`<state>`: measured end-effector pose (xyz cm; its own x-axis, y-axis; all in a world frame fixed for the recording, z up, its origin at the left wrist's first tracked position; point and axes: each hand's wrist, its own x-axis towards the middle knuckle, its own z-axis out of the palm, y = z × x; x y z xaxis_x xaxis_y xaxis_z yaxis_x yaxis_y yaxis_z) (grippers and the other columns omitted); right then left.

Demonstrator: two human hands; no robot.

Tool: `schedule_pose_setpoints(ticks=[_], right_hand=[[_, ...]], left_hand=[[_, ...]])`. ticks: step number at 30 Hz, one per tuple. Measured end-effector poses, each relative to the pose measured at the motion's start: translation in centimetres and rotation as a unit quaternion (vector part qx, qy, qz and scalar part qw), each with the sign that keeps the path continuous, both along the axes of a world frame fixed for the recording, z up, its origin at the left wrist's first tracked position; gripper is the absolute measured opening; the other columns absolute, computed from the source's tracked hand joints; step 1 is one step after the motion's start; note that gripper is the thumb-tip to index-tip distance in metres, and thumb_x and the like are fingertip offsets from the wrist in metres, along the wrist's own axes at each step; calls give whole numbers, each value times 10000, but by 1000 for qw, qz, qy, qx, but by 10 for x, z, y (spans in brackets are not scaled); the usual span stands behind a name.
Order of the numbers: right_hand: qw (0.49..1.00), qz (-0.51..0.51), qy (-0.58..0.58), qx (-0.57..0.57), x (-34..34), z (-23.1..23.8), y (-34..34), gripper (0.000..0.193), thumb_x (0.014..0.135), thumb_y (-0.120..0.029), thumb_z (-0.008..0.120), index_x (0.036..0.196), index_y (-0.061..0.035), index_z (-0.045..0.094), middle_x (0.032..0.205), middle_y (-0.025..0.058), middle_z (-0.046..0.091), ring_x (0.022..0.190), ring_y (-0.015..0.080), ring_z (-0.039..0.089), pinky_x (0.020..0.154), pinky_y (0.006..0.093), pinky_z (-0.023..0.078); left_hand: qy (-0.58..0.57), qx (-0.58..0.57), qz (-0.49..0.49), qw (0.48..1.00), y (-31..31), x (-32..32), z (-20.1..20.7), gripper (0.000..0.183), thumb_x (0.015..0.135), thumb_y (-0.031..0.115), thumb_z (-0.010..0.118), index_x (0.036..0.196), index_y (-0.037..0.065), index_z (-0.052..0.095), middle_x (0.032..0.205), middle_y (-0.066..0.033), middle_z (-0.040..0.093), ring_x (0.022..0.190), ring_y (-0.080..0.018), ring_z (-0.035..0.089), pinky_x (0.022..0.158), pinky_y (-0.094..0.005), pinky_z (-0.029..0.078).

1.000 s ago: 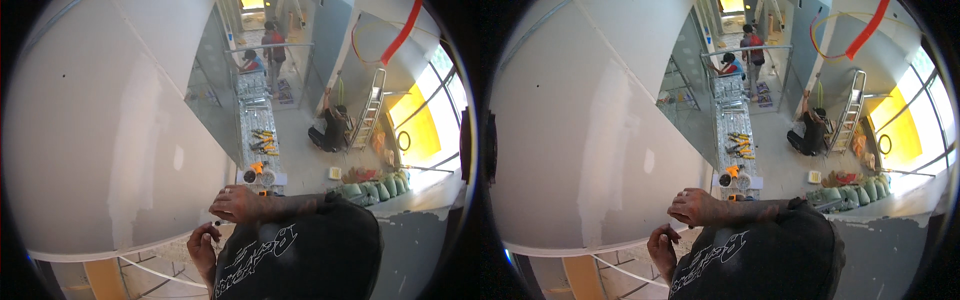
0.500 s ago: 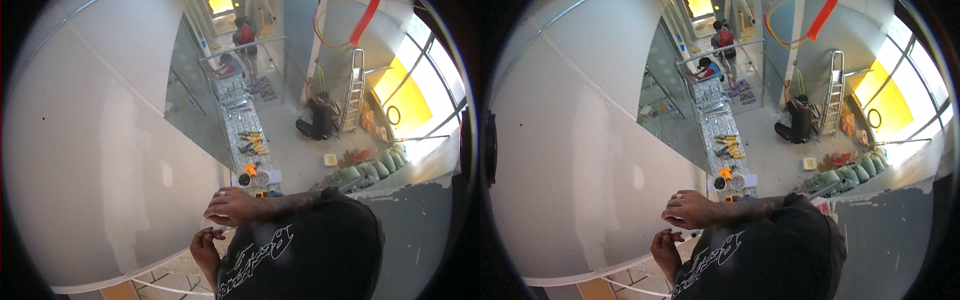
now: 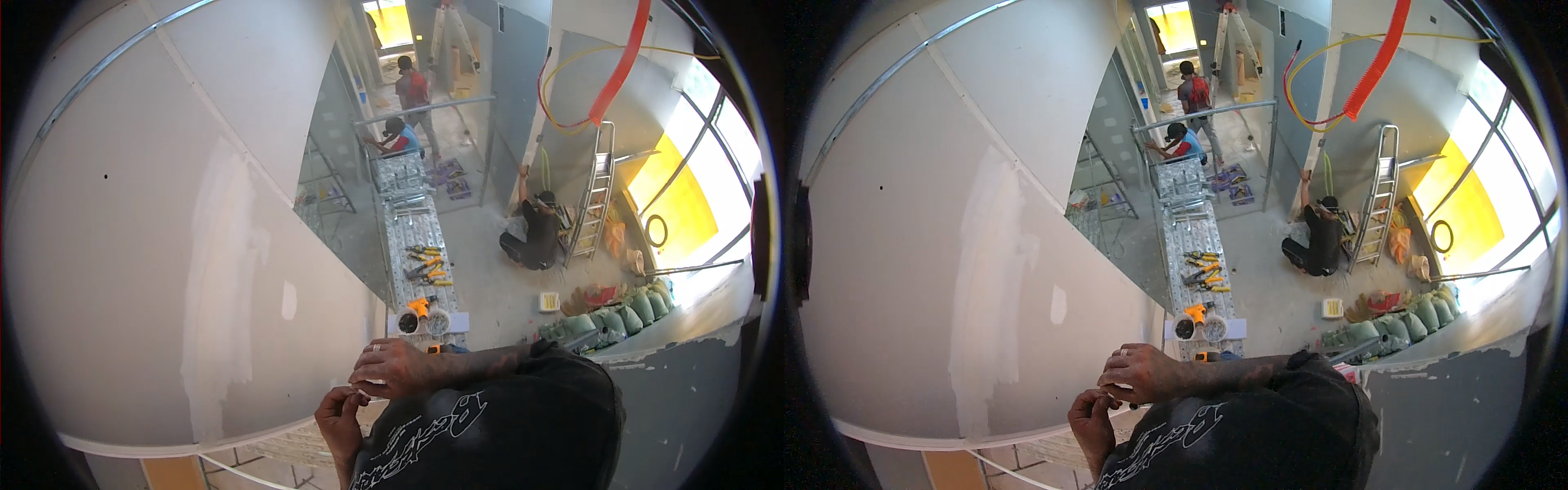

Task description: The person uses a cordless drill to fasten white ceiling panels to a metal framework, then threads a white cable through a ceiling fixture. The person handles screws and a drill, and manipulates a cable and fixture while working on scaffolding in a construction site.

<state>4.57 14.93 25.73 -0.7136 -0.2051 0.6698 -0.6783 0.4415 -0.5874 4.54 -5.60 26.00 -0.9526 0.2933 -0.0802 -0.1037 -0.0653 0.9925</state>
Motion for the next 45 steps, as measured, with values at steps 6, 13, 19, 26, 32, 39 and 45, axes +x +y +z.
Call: schedule_pose_setpoints(ticks=[6,13,19,26,32,39,45], right_hand=[[998,32,-6,61,3,-1,-2,142,885,-189,740,943,-65,703,896,78,702,865,257,690,784,401,538],[993,45,-11,112,4,2,-11,120,871,-187,729,923,-86,690,891,69,671,880,252,667,801,399,512],[990,6,-23,136,8,-1,-20,121,846,-161,738,940,-97,699,906,62,687,855,249,675,796,390,510],[994,-23,-63,87,15,7,-31,128,847,-110,775,930,-66,688,904,77,727,829,276,708,736,396,537],[996,16,-57,69,13,3,-38,104,894,-134,735,934,-66,668,865,76,711,812,270,704,758,406,534],[994,9,-98,55,14,1,-35,97,878,-75,732,933,-31,666,887,116,702,812,315,688,735,421,527],[994,21,-90,60,12,2,-31,111,880,-89,736,930,-29,657,869,119,694,808,315,689,730,423,529]], left_hand=[[-26,4,78,997,9,4,14,108,901,-91,633,1003,-78,667,898,-109,689,807,-170,657,779,-286,544],[43,-96,58,993,-12,3,-6,38,925,-16,671,935,-51,679,854,-71,701,814,-121,642,753,-266,519],[46,-124,98,986,-15,9,-8,103,960,64,672,975,-38,679,864,-68,714,789,-99,653,733,-254,524],[-10,-18,124,992,-14,19,-16,168,974,83,673,1063,-58,654,903,-59,704,794,-83,647,723,-234,522],[-44,-23,109,993,-19,25,-17,128,972,58,665,1060,-34,652,924,-26,693,788,-48,601,708,-208,490],[-33,-16,102,994,-18,28,-16,112,969,36,653,1061,-28,658,950,-14,696,842,-32,605,737,-189,482],[-32,-37,95,994,-15,27,-17,132,964,55,670,1067,-29,676,811,57,632,710,6,508,619,-172,403]])
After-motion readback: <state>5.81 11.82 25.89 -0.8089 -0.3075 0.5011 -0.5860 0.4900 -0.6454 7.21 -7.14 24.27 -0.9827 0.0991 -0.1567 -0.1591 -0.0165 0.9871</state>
